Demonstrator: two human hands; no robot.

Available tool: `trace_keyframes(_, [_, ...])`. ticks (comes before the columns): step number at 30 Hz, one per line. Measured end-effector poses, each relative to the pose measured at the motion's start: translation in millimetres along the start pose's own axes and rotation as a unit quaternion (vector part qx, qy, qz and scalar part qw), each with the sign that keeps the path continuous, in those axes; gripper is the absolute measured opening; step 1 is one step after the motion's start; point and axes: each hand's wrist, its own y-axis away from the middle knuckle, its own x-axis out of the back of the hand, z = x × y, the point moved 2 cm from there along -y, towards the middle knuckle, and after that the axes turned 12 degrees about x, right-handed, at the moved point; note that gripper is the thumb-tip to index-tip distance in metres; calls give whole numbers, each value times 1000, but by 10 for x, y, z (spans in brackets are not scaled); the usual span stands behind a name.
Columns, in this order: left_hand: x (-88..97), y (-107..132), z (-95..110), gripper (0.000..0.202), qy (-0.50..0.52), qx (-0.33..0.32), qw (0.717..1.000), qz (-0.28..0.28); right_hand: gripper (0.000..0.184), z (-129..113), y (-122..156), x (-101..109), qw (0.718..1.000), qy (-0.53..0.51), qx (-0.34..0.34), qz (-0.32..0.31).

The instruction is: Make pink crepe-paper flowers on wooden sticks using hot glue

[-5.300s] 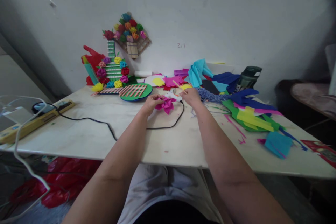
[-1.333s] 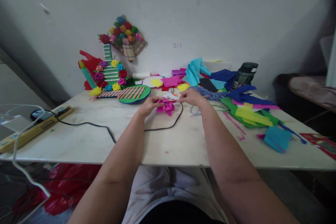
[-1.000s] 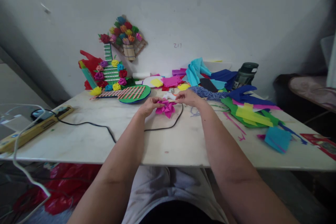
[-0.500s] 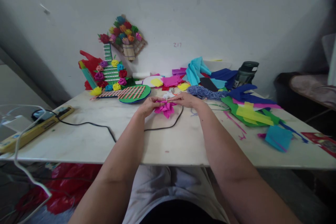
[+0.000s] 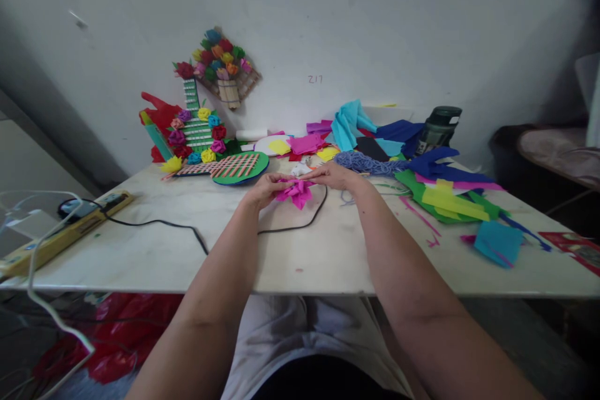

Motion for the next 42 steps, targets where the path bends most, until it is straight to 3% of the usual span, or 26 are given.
trace_keyframes(13, [41,-31,-2,31,11,-7,1000,-1,31,7,0,8,999,41,-7,5])
trace_keyframes(19, [15,-7,18,33,2,-18,1000,10,36,-104,36,77,988,141,-59,5])
trace_keyframes(24, [64,-52,0,34,4,-44,998,38,34,-64,114,178,982,144,-107,51])
trace_keyframes(29, [97,-90,-4,33,2,-110,992,69,34,67,167,233,973,106,-140,153])
trace_keyframes(32, [107,-112,-13,34,3,-132,988,80,37,66,142,176,965,26,-158,210])
trace_keyframes(38, [87,-146,-23,34,14,-139,987,79,26,68,4,-85,948,-157,-190,199])
trace_keyframes(42, [35,-158,-17,32,21,-135,988,71,19,168,-64,-167,923,-181,-221,258])
